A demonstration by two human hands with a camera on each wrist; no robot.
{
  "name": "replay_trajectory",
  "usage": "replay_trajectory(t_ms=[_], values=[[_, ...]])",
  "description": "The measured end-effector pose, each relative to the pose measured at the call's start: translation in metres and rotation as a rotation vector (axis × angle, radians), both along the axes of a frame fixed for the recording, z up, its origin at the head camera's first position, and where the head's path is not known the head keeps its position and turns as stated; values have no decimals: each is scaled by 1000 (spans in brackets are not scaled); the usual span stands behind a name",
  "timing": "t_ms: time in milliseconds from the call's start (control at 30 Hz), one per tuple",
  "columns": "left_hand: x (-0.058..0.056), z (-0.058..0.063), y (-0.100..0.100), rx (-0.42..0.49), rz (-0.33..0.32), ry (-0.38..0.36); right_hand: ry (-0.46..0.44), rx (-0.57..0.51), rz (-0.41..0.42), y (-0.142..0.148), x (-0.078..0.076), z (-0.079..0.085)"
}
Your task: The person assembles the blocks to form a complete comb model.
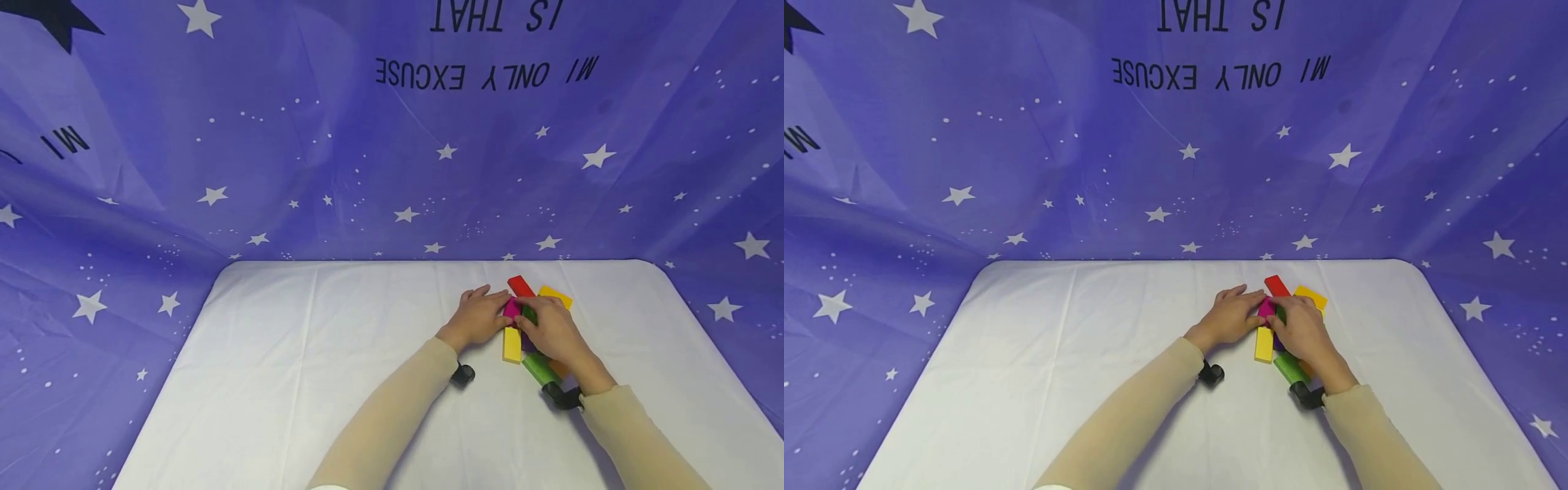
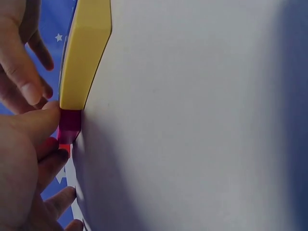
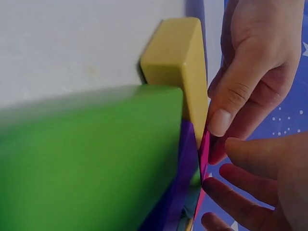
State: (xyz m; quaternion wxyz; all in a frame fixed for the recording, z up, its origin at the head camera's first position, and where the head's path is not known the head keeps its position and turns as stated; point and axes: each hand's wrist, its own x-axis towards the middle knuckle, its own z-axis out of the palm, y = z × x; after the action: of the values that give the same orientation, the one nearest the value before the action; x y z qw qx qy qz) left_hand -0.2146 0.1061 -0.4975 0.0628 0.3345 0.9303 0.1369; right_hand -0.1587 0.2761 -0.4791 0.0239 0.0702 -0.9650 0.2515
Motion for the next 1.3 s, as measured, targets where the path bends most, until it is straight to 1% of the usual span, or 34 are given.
replay_trajectory(t_ms=[67, 167, 267, 367, 467, 567, 733, 867, 967, 1133, 1300], values=[[1, 1, 1, -9, 9, 15, -10, -3, -9, 1, -3, 2], [1, 2, 2, -14, 24, 17, -5, -22, -9, 5, -9, 5], [1, 2, 3, -12, 28, 13, 7, -21, -10, 10, -19, 7], [2, 2, 3, -20, 21, 6, -3, 2, -21, 15, -29, 8], [2, 2, 3, -44, 13, 8, -32, 34, -26, 19, -38, 9], [2, 1, 2, -63, 9, 18, -58, 56, -15, 21, -47, 10], [2, 1, -1, -80, 8, 43, -133, 98, -4, 22, -57, 10], [2, 3, -7, -74, 4, 62, -194, 142, -27, 21, -62, 11], [2, 3, -13, -64, 7, 71, -219, 154, -45, 20, -63, 12], [4, 2, -23, -44, 24, 52, -235, 153, -68, 18, -63, 10], [4, 1, -37, -24, 45, 29, -220, 154, -76, 19, -62, 9]])
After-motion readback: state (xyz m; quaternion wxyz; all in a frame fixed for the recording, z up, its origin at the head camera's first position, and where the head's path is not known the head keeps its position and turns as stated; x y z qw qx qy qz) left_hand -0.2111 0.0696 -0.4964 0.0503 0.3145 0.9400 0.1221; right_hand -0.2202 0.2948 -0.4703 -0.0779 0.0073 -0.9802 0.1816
